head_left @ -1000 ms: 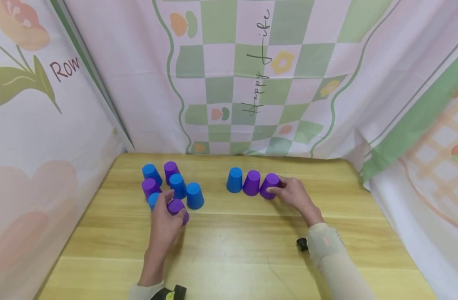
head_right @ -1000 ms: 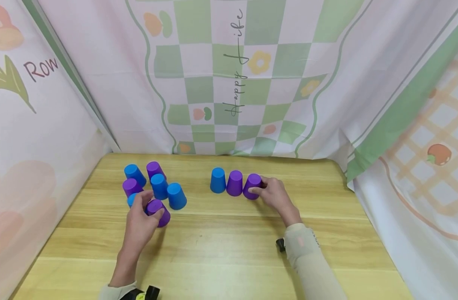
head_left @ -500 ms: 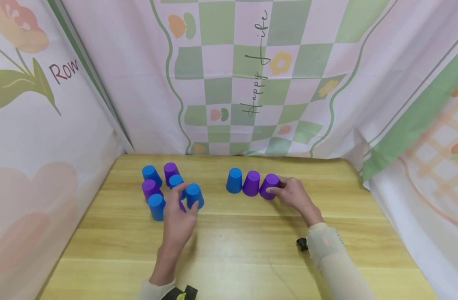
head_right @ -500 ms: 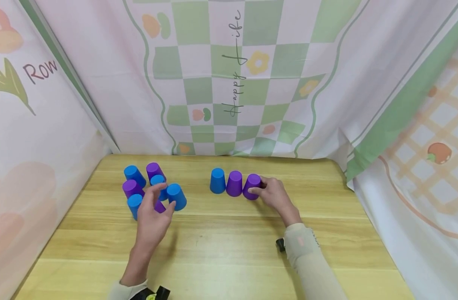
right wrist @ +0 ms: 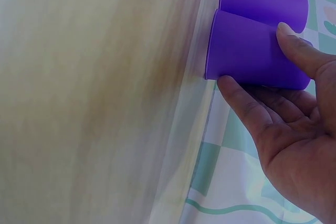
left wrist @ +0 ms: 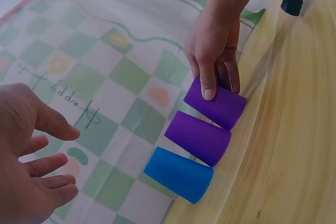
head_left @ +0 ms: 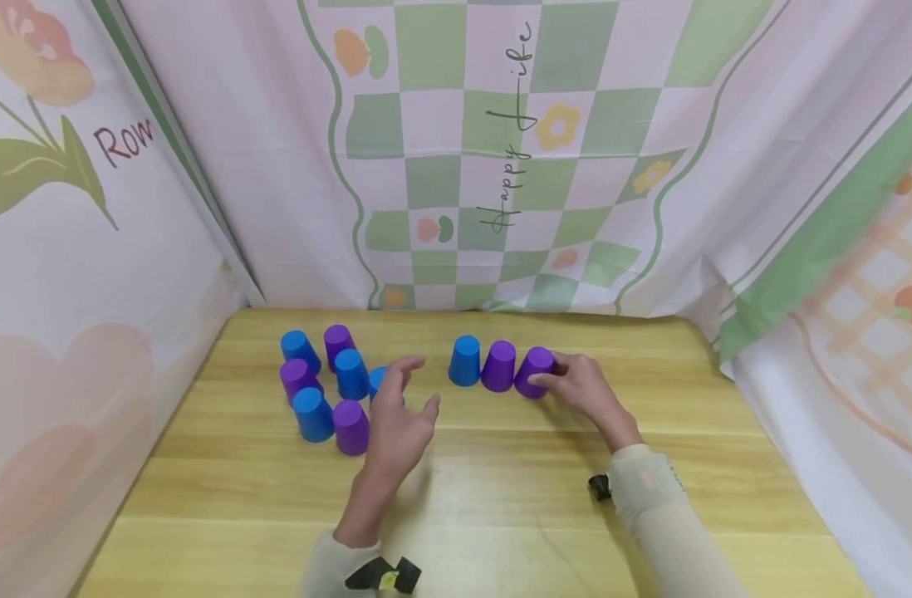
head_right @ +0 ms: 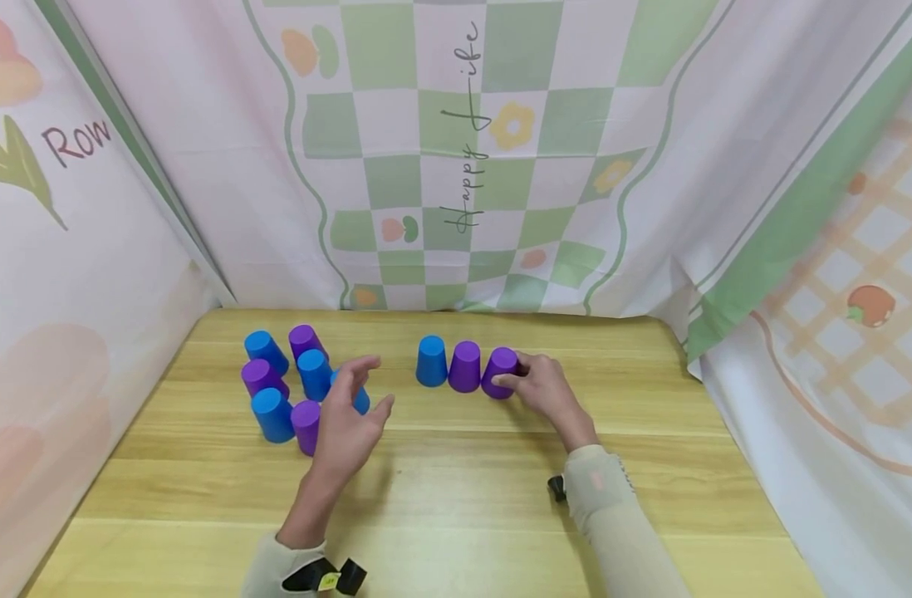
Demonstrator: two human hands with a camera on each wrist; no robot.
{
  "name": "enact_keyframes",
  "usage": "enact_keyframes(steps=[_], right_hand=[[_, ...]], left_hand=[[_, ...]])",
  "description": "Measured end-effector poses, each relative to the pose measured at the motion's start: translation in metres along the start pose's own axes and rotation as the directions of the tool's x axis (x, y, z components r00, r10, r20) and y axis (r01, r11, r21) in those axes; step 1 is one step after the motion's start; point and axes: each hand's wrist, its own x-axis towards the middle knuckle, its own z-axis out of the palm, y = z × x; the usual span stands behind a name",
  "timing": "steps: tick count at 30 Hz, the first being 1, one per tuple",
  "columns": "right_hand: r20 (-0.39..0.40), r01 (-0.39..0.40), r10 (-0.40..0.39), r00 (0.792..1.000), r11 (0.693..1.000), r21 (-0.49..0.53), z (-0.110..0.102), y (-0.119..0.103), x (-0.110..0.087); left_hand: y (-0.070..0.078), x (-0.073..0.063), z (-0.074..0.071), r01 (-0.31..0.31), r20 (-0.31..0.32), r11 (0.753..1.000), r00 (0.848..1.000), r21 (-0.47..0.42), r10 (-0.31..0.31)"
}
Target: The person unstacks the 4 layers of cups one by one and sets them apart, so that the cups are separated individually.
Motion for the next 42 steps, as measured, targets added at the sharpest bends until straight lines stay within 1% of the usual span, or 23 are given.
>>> enact_keyframes(steps=[2,6,12,14,18,20,24,31,36,42], right_hand=[[-0.004,0.001,-0.001,1.0,1.0,0.0,0.001,0.0,0.0],[0.002,-0.005,0.005,1.0,1.0,0.004,0.001,0.001,0.0],[0.008,-0.007,0.007,1.0,1.0,0.007,0.001,0.001,0.0],[0.006,-0.006,0.006,1.0,1.0,0.004,0.0,0.001,-0.001],[-0.002,-0.003,0.003,1.0,1.0,-0.003,0.001,0.0,-0.002],[-0.006,0.0,0.0,1.0,1.0,-0.007,0.002,-0.001,-0.002],[-0.007,0.001,-0.001,1.0,1.0,-0.013,0.001,-0.001,-0.003],[-0.007,0.003,-0.003,1.0,1.0,0.008,0.001,-0.002,-0.002],[-0.01,0.002,-0.001,1.0,1.0,0.013,0.0,-0.002,-0.002],[-0.011,0.006,-0.006,1.0,1.0,0.014,-0.001,-0.003,-0.003]], left_hand=[[-0.001,0.001,0.003,-0.015,0.001,1.0,1.0,-0.011,0.015],[-0.004,0.004,0.011,-0.026,0.002,0.999,1.0,-0.029,0.026],[-0.013,0.017,0.029,-0.022,-0.004,0.998,1.0,-0.057,0.021],[-0.015,0.023,0.037,-0.007,-0.001,0.997,1.0,-0.075,0.007],[-0.022,0.034,0.051,0.057,0.007,0.993,0.998,-0.103,-0.057],[-0.026,0.039,0.057,0.075,0.008,0.991,0.997,-0.108,-0.075],[-0.033,0.05,0.067,0.11,0.015,0.989,0.994,-0.096,-0.11],[-0.047,0.064,0.078,0.19,0.037,0.982,0.981,-0.014,-0.189],[-0.055,0.073,0.087,0.184,0.056,0.983,0.981,-0.003,-0.184],[-0.063,0.078,0.1,0.169,0.045,0.986,0.985,0.006,-0.169]])
